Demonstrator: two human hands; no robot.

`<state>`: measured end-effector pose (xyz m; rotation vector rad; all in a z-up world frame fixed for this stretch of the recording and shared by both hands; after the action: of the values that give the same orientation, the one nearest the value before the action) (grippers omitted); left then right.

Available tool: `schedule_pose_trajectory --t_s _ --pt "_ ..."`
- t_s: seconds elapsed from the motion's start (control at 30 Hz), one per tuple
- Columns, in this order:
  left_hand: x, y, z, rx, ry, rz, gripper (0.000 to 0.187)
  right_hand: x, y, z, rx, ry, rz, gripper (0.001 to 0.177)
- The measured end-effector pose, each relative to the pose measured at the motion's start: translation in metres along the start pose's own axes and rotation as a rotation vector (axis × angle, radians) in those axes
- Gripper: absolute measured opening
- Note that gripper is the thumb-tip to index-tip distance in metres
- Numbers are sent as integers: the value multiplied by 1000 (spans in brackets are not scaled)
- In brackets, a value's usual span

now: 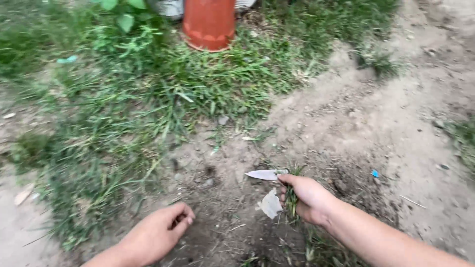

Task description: Plant a bunch of grass into a small hole in the ground.

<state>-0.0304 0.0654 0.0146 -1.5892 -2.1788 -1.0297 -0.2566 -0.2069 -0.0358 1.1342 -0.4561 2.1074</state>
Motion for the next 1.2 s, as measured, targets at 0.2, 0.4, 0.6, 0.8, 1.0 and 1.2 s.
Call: schedule_pose_trajectory --t_s 0.2,0.4,0.6,0.8,1.0,1.2 --pt "-6 -51 -49 -118 -175 237 39 106 31 4 962 243 402 64" --pt "-13 -73 -123 -473 -446 322 80 149 67 84 1341 123 288 79" --pt "-8 -80 -301 -232 -568 -193 63 103 77 126 286 306 207 66" --pt "-49 -142 -375 9 -923 -405 57 102 49 158 -243 311 466 72" --pt "-117 -144 -410 357 -819 -622 56 96 89 225 -337 502 436 79" --pt "-224 -130 -321 -122 -326 -476 71 66 115 188 641 683 182 63"
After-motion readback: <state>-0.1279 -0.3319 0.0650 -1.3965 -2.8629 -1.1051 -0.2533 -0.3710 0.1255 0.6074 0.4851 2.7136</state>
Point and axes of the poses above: each hand's wrist, its own x-axis away from the middle knuckle, its own y-axis out of the back of the hand, z = x × y, the point moved 8 cm from there along -x, towards the middle knuckle, and after that the axes turned 14 degrees about x, right-handed, at the moved point
